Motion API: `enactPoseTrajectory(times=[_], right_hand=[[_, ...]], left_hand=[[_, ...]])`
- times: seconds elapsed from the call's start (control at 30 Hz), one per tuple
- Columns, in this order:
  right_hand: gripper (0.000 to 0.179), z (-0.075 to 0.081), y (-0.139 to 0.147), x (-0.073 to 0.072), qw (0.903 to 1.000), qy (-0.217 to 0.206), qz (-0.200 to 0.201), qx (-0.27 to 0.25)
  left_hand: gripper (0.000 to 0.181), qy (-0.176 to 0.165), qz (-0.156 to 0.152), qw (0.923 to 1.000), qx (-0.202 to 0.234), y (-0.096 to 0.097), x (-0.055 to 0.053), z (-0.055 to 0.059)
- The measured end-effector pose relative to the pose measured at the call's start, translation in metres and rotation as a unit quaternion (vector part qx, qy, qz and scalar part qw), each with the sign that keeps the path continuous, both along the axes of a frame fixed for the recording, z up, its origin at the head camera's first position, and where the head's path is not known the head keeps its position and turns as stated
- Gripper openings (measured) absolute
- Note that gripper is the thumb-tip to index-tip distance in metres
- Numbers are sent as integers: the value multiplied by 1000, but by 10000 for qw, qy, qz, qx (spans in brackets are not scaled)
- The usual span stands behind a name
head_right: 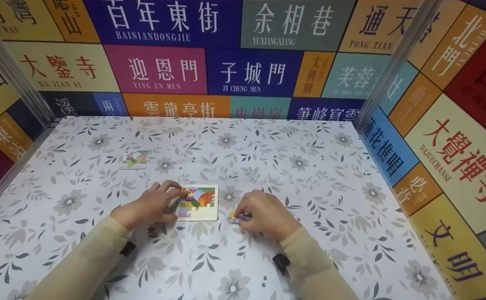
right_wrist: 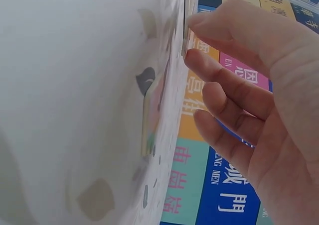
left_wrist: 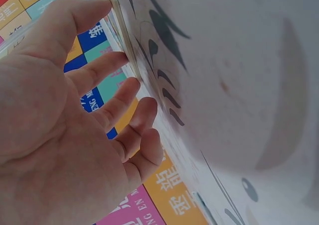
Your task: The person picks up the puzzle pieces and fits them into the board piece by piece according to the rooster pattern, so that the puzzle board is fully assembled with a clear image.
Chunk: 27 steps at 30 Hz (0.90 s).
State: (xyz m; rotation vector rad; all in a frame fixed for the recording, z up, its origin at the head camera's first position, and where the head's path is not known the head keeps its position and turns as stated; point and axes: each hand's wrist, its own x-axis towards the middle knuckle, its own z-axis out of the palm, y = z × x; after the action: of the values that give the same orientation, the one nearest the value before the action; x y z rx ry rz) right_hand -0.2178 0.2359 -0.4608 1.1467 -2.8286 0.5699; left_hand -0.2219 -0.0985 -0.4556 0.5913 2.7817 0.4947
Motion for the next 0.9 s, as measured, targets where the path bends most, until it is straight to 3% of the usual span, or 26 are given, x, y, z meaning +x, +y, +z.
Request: enactPoseTrajectory(times=[0.2, 0.77, 0.9], right_hand=[[15, 0, -4, -2, 9998, 151, 95, -38], [19, 4, -17, -8, 9992, -146, 264, -259], [18, 3, -22, -9, 9992, 17, 333, -240]], left_hand=[[63, -107, 30, 9999, -57, 1, -1, 1], [66, -266, 120, 9996, -4, 0, -1, 0], [67, -212, 69, 9998, 7, 0, -1, -1]])
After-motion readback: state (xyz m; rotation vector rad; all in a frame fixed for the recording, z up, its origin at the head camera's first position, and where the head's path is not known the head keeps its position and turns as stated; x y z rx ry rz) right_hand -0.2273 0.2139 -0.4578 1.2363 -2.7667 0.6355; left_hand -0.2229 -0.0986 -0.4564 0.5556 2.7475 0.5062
